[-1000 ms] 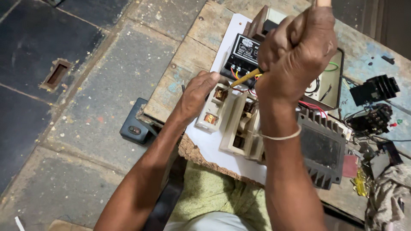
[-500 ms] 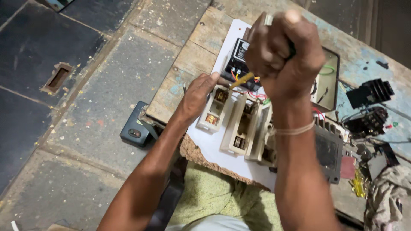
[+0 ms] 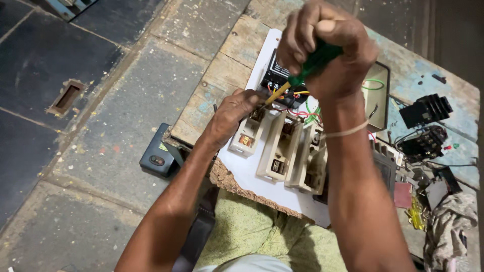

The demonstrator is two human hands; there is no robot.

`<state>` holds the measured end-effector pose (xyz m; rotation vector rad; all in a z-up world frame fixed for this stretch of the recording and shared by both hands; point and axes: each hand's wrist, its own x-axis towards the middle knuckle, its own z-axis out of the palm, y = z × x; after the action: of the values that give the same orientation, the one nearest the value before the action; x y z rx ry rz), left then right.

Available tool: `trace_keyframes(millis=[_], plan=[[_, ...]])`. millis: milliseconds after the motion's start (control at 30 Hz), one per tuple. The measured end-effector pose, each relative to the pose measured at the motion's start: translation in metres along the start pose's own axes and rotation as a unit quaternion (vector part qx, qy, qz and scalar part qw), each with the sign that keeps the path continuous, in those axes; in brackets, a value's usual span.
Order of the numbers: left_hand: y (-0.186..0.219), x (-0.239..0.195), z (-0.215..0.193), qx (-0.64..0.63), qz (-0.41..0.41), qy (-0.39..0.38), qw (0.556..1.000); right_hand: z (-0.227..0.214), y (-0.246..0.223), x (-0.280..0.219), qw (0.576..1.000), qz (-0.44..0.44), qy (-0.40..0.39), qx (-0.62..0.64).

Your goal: The person uses a screwdriver to tighten screws on electrical components and manipulates wires within an electrical box and around various relays and fuses on a wooden table.

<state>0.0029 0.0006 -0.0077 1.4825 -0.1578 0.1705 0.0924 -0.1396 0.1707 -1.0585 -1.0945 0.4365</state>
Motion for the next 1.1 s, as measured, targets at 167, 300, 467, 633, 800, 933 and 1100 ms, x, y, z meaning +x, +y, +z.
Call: trace_keyframes(millis=[167,300,467,633,800,933,1100], plan=[[-0.006,0.002,0.001,-0.074,-0.026,-0.005,0.997,0.0,0.0,0.004,0.991,0.038,-0.106,0.069],[0.003,0.004,0.002,-0.106,-0.03,-0.024,0.994,0.023,0.01,-0.012,0.99,-0.023,0.138,-0.023],[0.023,-0.001,0.016,0.055,0.148,0.019,0.987,0.038,0.022,-0.022,0.929,-0.066,0.348,-0.108],[0.043,0.011,0.03,-0.016,0.135,0.024,0.99,0.04,0.007,-0.02,0.96,-0.037,0.264,-0.085],[0.045,0.013,0.035,-0.045,0.03,0.031,0.998,0.009,-0.014,-0.002,0.994,0.058,-0.055,0.077],[0.04,0.014,0.034,-0.076,0.052,0.011,0.996,0.006,-0.007,-0.004,0.994,0.065,-0.022,0.089],[0.034,0.014,0.031,-0.054,0.139,0.0,0.989,0.031,0.011,-0.014,0.968,-0.004,0.251,-0.008]])
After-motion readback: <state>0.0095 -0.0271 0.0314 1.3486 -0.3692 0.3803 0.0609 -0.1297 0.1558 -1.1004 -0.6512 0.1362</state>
